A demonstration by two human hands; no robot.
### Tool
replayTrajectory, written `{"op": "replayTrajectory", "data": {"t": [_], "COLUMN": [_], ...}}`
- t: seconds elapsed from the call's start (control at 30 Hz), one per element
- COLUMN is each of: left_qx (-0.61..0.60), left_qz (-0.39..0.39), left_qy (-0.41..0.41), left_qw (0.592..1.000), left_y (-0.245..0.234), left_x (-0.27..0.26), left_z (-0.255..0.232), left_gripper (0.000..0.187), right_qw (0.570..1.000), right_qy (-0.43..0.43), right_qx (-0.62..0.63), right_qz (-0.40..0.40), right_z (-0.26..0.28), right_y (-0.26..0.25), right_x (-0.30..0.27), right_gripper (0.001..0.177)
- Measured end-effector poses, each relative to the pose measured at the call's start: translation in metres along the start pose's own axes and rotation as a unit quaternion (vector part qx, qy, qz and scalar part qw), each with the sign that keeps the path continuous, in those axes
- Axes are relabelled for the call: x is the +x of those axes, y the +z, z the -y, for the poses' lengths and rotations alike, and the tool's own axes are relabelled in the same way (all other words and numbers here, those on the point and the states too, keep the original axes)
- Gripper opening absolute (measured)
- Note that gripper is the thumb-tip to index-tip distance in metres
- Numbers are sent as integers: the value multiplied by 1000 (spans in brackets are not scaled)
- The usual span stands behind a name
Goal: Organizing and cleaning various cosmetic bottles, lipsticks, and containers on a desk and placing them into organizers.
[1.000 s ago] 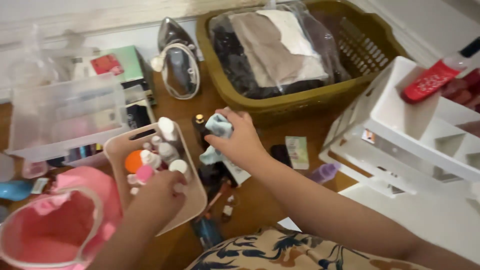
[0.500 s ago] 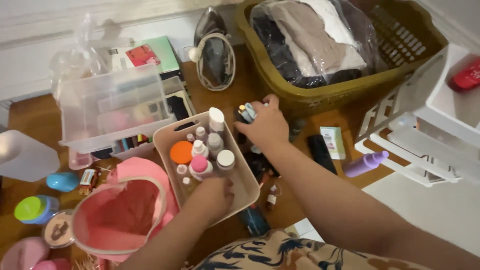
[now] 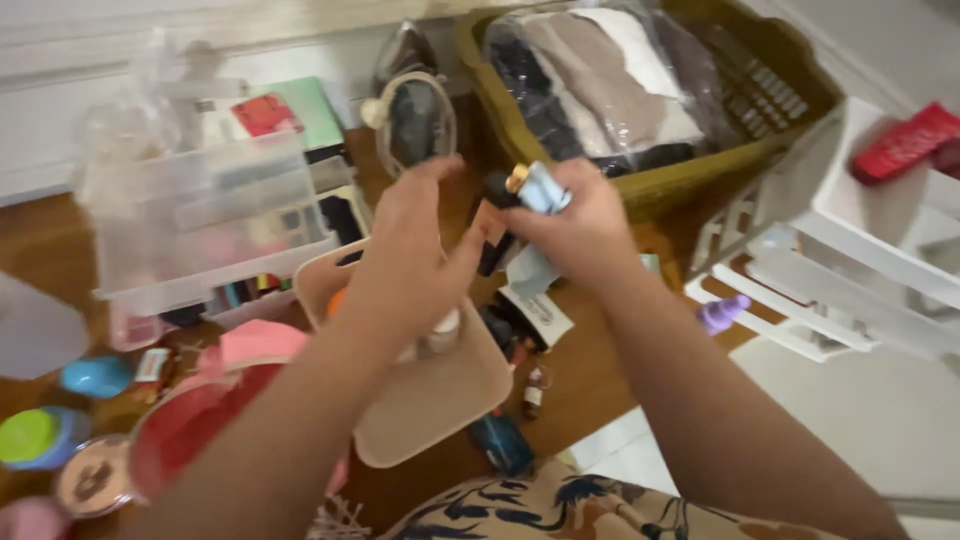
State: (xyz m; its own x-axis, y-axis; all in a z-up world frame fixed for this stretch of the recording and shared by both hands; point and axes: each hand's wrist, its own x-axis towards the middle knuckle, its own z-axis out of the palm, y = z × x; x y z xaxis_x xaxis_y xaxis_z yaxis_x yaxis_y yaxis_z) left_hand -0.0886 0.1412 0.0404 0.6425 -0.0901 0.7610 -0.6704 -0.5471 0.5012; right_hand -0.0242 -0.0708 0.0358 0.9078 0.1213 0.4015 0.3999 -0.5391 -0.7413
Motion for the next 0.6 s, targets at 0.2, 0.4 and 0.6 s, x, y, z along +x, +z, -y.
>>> {"op": "replayTrajectory", "data": {"t": [0.2,0.4,0.6], "left_qx": [-202,-231,-264], "left_qz": [236,153,123], "left_qy": [-262,-218,-148], "left_qw": [914,936,945], "left_y": [57,128,182], "left_x": [58,60,68], "left_z": [-14,-41,-70], "left_gripper": [44,35,31], "right_qw": [967,994,972], "right_qy": [140,34,-59], "right_qx": [212,-51,-82], "right_qz": [32,-87,-210], "right_z": [51,0,-7], "right_y": [-88,-124,-163], "right_x": [-3,-13,-39], "right_gripper": [29,28,30]}}
